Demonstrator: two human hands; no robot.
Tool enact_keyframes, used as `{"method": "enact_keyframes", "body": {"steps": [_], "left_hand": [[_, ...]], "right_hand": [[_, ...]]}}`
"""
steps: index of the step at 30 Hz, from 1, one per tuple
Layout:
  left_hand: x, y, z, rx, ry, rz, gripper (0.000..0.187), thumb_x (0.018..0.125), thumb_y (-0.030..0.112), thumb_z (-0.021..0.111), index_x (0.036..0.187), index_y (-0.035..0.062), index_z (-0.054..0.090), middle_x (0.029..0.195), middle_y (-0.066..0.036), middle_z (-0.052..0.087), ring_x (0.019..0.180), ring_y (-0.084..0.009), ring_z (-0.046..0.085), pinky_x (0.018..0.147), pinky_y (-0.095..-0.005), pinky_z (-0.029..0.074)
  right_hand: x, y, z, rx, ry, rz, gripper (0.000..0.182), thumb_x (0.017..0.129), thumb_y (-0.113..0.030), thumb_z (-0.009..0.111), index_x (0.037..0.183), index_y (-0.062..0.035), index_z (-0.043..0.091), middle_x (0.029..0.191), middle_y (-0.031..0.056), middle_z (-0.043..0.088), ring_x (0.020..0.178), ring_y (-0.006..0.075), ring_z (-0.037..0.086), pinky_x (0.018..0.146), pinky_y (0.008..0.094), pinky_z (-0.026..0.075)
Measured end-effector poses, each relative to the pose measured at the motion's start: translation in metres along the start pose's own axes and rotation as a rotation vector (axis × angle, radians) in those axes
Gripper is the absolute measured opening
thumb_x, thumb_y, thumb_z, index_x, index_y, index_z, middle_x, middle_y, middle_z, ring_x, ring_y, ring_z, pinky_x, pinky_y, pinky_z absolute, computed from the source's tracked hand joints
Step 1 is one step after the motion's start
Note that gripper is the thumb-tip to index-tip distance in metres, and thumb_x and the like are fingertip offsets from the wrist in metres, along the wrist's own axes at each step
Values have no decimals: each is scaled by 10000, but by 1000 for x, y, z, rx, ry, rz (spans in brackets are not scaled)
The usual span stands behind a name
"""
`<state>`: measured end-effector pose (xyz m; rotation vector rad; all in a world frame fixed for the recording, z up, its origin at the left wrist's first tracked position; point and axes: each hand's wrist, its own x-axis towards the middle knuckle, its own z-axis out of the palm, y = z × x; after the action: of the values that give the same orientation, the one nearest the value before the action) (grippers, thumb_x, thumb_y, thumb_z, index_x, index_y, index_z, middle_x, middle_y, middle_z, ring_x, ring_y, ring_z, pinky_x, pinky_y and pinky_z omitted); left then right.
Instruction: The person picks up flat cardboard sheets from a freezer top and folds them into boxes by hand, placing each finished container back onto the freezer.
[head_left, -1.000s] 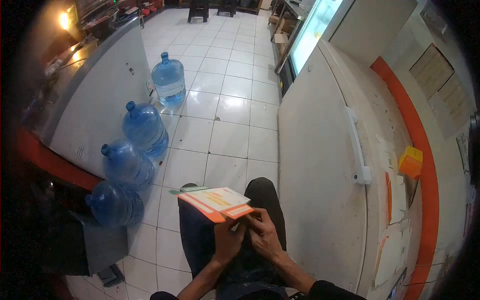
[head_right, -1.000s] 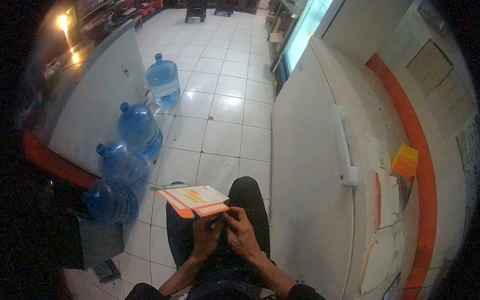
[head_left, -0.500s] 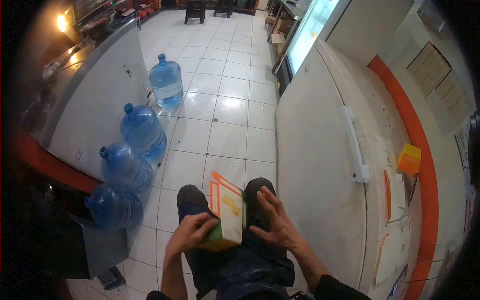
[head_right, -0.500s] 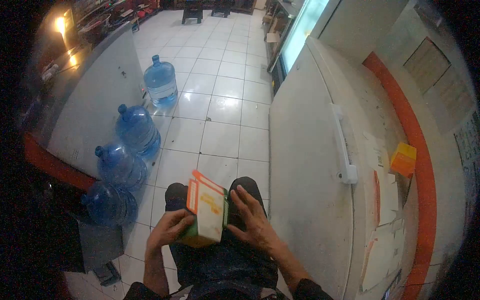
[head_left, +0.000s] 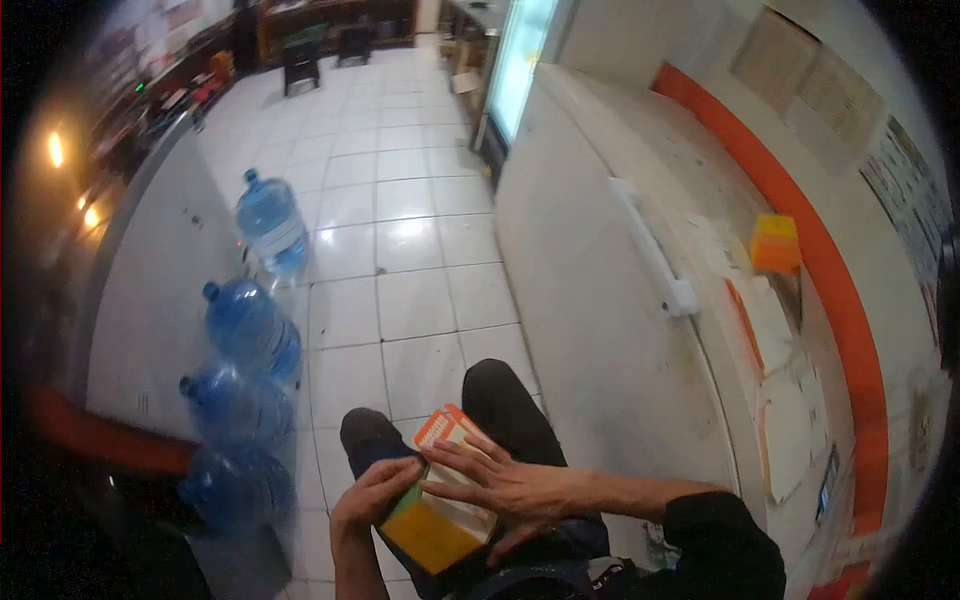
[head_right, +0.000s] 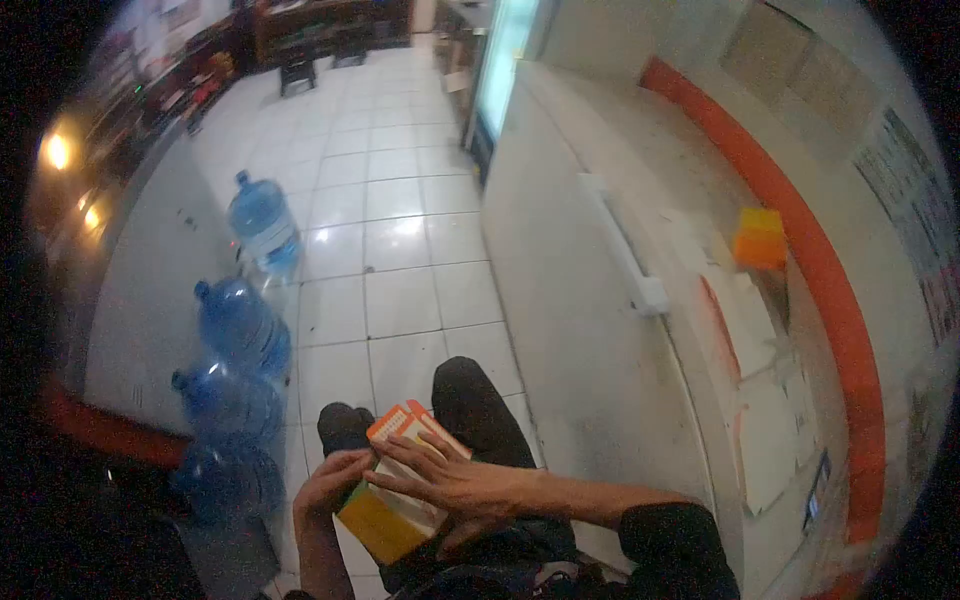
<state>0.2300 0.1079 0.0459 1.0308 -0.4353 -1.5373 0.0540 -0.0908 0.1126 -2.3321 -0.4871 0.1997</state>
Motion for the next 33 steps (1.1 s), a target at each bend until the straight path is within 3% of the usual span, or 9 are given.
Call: {"method": "enact_keyframes", "body": {"steps": [6,13,17,20,21,23,24,29,33], "left_hand": [[6,10,7,-136,-101,38,353,998,174,583,1246,-77,603,1158,-129,673,1050,-197,653,907,-319,513],[19,12,22,-287,-180,244,369,975,213,594,1178,-95,622,1123,-171,681,1030,-225,660,897,-326,518],[35,34,47,-333,-276,195,371,988,247,555,1135,-83,638,1123,-175,685,1016,-246,662,910,-356,512],[53,5,44,-817,217,66,490,1012,356,480,1247,-67,556,994,-181,688,975,-319,662,965,-438,476],[48,20,73,-547,401,291,564,1026,413,424,1310,-67,508,946,-196,676,941,-327,666,939,-453,498],[59,13,41,-716,-314,343,590,1026,433,401,1331,-62,503,962,-210,674,902,-324,676,860,-457,543],[56,16,34,-153,-162,476,603,1006,447,430,1332,-52,515,968,-208,673,863,-322,683,778,-436,576],[48,-2,13,-176,166,428,534,992,424,490,1291,-12,567,950,-143,668,845,-272,669,762,-415,568],[46,-8,17,-245,257,460,493,937,404,550,1230,16,629,916,-108,667,843,-235,681,751,-388,591]], "right_hand": [[-3,-2,-13,9,17,-46,1269,604,-395,929,1581,-337,120,1633,136,104,1525,377,24,1195,664,-12],[-11,-16,-45,-19,118,-76,1189,585,-447,923,1540,-316,228,1612,130,175,1528,358,27,1161,692,-106],[-36,-30,-77,19,179,27,1114,615,-430,895,1526,-303,266,1514,159,323,1496,420,122,1177,670,-32],[-74,-57,-133,-4,424,48,1131,578,-436,916,1506,-232,302,1438,177,391,1439,417,240,1176,653,77],[-93,-70,-155,-69,520,92,1150,539,-433,934,1485,-158,340,1416,171,418,1410,404,301,1176,645,164],[-129,-89,-200,-284,723,64,1145,514,-366,964,1469,-145,371,1414,150,446,1383,363,371,1154,564,301],[-151,-103,-221,-537,808,190,1120,532,-330,965,1468,-150,377,1411,132,459,1366,333,405,1129,517,355],[-260,-89,-320,-1241,819,752,925,718,-296,883,1486,-175,382,1374,82,499,1316,244,467,1049,395,477],[-340,-27,-358,-831,924,985,886,735,-300,850,1485,-174,396,1426,94,455,1362,269,416,1137,412,368]]}}
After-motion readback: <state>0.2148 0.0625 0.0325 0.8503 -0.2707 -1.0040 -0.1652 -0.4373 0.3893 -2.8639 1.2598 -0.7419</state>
